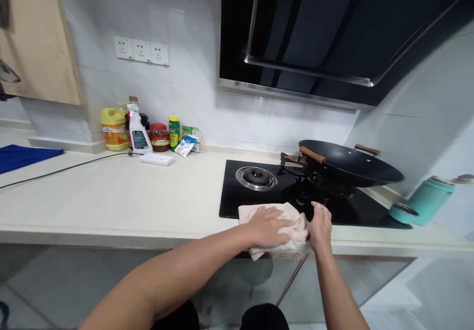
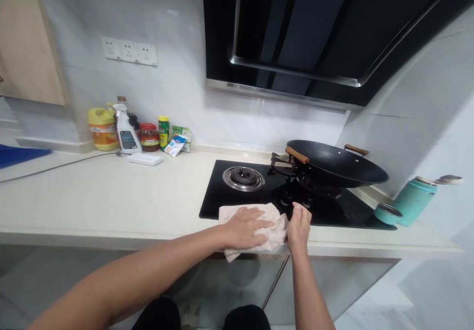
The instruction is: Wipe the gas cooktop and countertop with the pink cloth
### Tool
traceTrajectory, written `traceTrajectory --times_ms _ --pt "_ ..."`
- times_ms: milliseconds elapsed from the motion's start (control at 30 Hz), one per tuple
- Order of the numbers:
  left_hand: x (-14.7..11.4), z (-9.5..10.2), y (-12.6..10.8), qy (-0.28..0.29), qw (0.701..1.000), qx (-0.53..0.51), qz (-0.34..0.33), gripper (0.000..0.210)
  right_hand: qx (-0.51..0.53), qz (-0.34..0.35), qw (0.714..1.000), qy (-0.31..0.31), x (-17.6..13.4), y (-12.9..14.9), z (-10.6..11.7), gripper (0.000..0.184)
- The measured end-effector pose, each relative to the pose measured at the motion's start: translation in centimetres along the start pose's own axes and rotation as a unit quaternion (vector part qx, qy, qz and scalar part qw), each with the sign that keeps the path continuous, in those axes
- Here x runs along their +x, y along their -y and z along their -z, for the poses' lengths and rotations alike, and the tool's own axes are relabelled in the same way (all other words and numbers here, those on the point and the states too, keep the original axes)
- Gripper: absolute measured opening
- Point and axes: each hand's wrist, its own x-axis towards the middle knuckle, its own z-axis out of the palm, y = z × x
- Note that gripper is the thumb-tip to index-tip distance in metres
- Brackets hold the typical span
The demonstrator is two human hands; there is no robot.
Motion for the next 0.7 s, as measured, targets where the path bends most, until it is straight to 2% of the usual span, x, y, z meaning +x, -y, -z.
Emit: traceTrajectory --times_ms 67,200,367,533,700 --pt "-1.6 0.9 1.0 0.005 1.0 -0.003 0.016 0.06 -0.011 0.001 1.0 0.013 0.1 0.0 0.0 0.055" --pt "-4.0 2.6 4.3 -0.006 0.995 -0.002 0.099 0.067 -0.02 0.007 0.999 0.033 -0.1 0.3 -0.1 0.056" --pt "-5.0 3.9 9.5 -0.033 0.984 0.002 0.176 0.07 0.003 0.068 0.992 0.104 -1.9 1.5 0.5 0.046" --pt "-3.6 5.3 15.5 -0.067 0.961 0.013 0.266 0.069 -0.039 0.177 0.975 0.131 -3.8 2.8 0.8 0.037" --pt "0.6 7.0 20.8 -0.102 0.936 0.033 0.334 0.067 -0.118 0.271 0.945 0.137 -4.7 2.9 -0.2 0.028"
